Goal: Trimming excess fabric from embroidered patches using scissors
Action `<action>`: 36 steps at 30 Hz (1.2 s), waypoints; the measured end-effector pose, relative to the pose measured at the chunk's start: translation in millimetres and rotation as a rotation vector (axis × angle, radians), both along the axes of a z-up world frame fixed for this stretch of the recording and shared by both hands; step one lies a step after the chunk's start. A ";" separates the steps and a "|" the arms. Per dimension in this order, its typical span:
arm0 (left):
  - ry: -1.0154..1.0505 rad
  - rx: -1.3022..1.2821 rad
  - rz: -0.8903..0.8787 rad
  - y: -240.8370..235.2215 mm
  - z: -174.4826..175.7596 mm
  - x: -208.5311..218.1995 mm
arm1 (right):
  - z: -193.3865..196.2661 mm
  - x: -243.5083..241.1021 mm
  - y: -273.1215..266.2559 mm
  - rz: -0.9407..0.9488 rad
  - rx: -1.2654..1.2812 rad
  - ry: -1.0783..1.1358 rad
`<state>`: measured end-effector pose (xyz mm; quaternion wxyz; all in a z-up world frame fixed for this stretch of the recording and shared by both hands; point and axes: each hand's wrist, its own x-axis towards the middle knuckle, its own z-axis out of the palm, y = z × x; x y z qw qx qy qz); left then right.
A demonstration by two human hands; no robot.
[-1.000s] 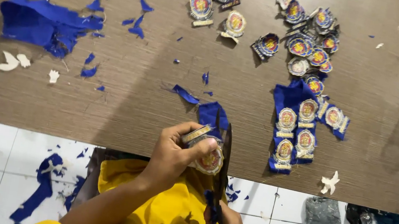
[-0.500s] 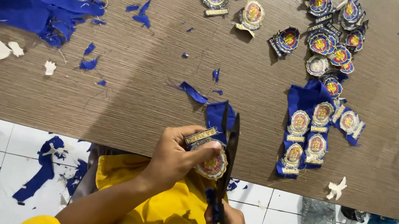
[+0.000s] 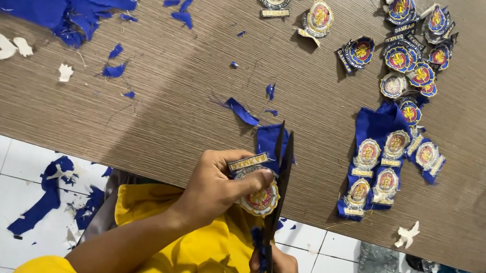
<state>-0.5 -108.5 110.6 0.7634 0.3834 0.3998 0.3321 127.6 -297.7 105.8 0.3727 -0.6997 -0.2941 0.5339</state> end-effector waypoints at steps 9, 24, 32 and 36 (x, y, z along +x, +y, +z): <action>-0.053 -0.258 0.001 4.6 -4.3 -2.6 | -25.6 14.7 -9.3 -0.031 0.124 0.133; 0.191 -0.056 0.009 1.8 -18.3 2.0 | 30.6 12.6 15.4 0.216 -0.228 -0.022; 0.152 -0.092 0.027 2.8 -20.2 1.2 | 10.6 18.1 10.4 0.145 -0.219 0.079; 0.179 -0.058 0.031 3.2 -17.5 0.9 | 12.1 15.2 13.5 0.097 -0.320 0.074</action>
